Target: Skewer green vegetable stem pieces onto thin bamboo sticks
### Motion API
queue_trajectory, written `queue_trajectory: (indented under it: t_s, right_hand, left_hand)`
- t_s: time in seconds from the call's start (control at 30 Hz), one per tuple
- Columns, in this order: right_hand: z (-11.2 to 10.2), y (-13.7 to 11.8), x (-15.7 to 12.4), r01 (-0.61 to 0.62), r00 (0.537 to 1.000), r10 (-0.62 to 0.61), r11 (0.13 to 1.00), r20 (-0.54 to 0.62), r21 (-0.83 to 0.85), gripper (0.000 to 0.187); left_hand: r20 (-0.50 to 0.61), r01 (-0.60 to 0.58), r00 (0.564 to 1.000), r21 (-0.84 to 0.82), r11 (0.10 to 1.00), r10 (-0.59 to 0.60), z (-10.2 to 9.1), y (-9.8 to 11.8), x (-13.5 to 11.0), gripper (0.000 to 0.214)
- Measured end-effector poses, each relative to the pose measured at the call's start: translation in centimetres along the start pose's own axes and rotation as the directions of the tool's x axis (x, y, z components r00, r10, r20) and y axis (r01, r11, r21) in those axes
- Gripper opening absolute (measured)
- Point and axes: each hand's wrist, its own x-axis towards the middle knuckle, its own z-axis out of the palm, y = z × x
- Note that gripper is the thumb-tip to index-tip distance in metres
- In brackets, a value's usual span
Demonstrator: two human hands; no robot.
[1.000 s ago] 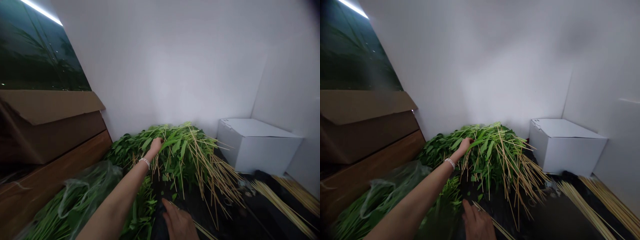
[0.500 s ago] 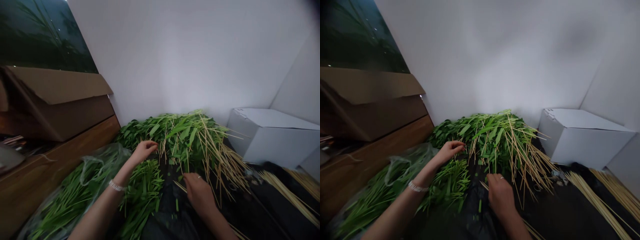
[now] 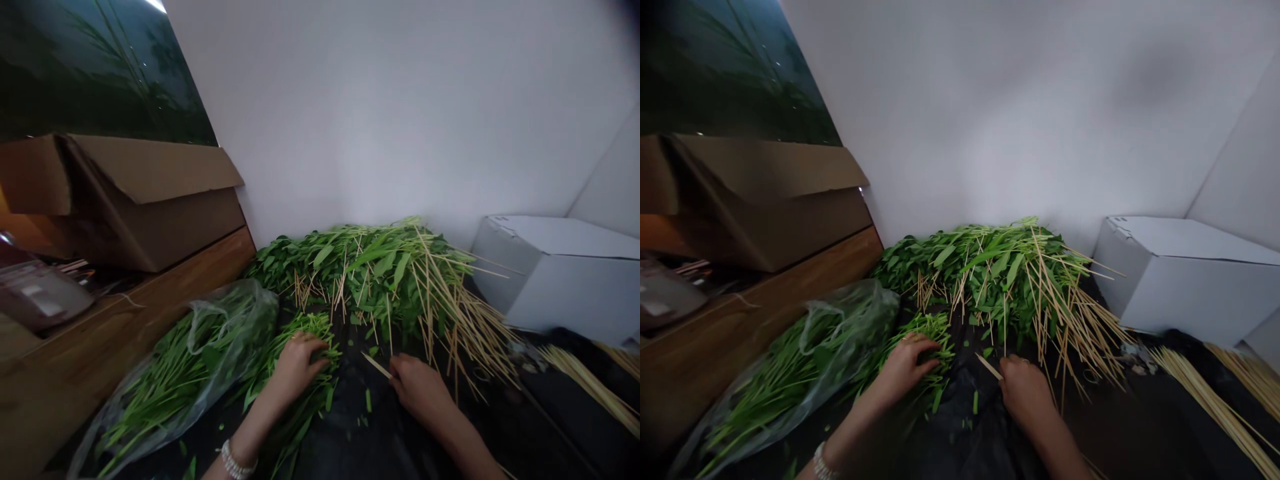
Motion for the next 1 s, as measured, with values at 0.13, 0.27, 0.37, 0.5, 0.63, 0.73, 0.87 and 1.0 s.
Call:
queue_trajectory:
  t_s: [0.13, 0.27, 0.37, 0.5, 0.63, 0.73, 0.87, 1.0]
  right_hand:
    - [0.0, -0.2, 0.1, 0.004, 1.0, -0.005, 1.0, -0.012, -0.029, 0.019]
    - [-0.1, -0.5, 0.0, 0.014, 0.999, -0.016, 0.998, -0.03, -0.06, 0.017]
    - [0.0, -0.7, 0.0, 0.021, 0.999, -0.024, 0.997, -0.04, -0.074, 0.013]
    - [0.3, -0.7, 0.1, 0.02, 0.999, -0.024, 0.996, -0.047, -0.088, 0.022]
    - [0.9, -0.6, 0.2, 0.025, 0.998, -0.031, 0.995, -0.061, -0.095, 0.025]
    - [1.2, -0.6, 0.2, 0.025, 0.997, -0.033, 0.995, -0.076, -0.099, 0.025]
    - [1.2, -0.7, 0.2, 0.012, 0.995, -0.022, 0.994, -0.098, -0.107, 0.026]
    - [1.1, -0.9, 0.3, -0.002, 0.992, -0.012, 0.994, -0.129, -0.109, 0.025]
  left_hand:
    - [0.0, 0.045, 0.999, 0.222, 0.974, -0.046, 0.9, 0.0, 0.5, 0.016]
    - [0.011, 0.037, 0.999, 0.287, 0.957, -0.042, 1.7, 0.0, 0.7, 0.01]
    - [-0.028, 0.033, 0.999, 0.166, 0.986, -0.029, 1.6, -0.2, 0.9, 0.009]
    - [-0.238, 0.048, 0.966, -0.227, 0.973, -0.103, -0.4, -0.4, 1.7, 0.012]
    - [-0.371, 0.023, 0.886, -0.564, 0.825, -0.279, -4.5, 0.7, 2.3, 0.023]
    - [-0.455, -0.054, 0.826, -0.65, 0.758, -0.332, -7.0, 1.9, 2.4, 0.026]
    - [-0.379, -0.029, 0.851, -0.725, 0.688, -0.363, -6.5, 3.0, 2.1, 0.033]
    - [-0.048, 0.151, 0.929, -0.856, 0.494, -0.368, -2.2, 2.8, 1.6, 0.038]
